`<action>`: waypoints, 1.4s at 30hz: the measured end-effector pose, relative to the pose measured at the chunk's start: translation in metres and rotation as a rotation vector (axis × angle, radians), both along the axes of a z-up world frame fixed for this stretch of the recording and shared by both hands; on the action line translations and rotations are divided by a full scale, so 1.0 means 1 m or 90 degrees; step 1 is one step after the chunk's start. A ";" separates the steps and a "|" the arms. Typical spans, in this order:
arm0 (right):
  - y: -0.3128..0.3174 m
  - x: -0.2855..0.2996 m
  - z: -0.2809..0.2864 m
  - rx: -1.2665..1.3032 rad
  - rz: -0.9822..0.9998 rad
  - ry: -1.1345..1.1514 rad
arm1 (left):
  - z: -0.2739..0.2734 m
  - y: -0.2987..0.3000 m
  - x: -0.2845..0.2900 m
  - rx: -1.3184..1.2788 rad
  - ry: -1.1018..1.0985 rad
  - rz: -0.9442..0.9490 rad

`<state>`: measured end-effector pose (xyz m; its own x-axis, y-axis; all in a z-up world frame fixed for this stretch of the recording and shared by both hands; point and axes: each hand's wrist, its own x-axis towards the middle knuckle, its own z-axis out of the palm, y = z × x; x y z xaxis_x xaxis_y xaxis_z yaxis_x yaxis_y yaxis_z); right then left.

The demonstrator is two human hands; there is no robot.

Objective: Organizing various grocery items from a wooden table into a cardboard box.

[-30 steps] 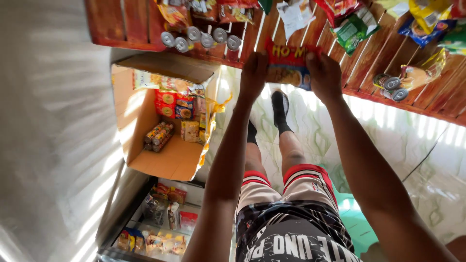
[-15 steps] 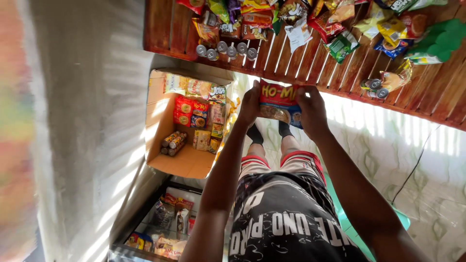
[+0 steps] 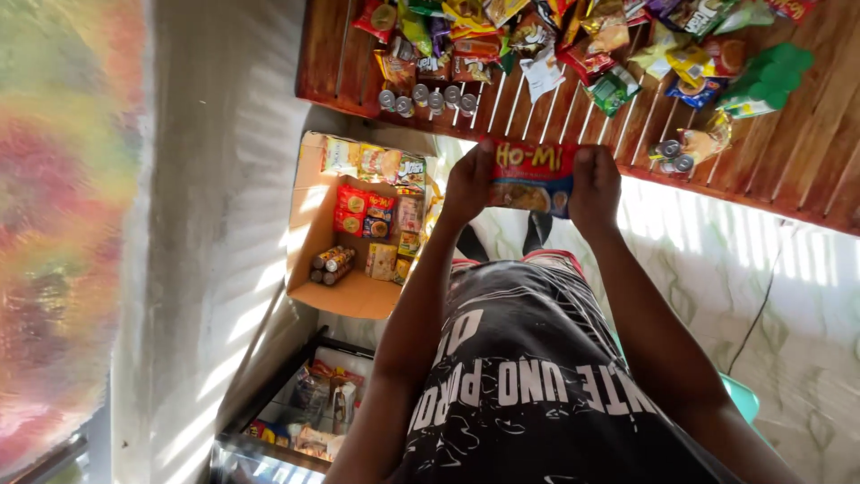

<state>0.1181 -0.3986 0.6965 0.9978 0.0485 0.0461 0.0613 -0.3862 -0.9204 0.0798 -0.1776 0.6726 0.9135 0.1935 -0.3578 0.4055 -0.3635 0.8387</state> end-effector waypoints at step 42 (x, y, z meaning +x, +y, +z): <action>-0.008 0.037 0.099 0.066 0.395 0.076 | 0.010 0.002 -0.026 -0.268 -0.209 0.281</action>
<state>0.1554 -0.4064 0.7952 0.7839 0.6203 -0.0276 0.1402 -0.2201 -0.9654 0.0539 -0.1753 0.6822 0.8549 0.4778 -0.2023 0.1411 0.1611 0.9768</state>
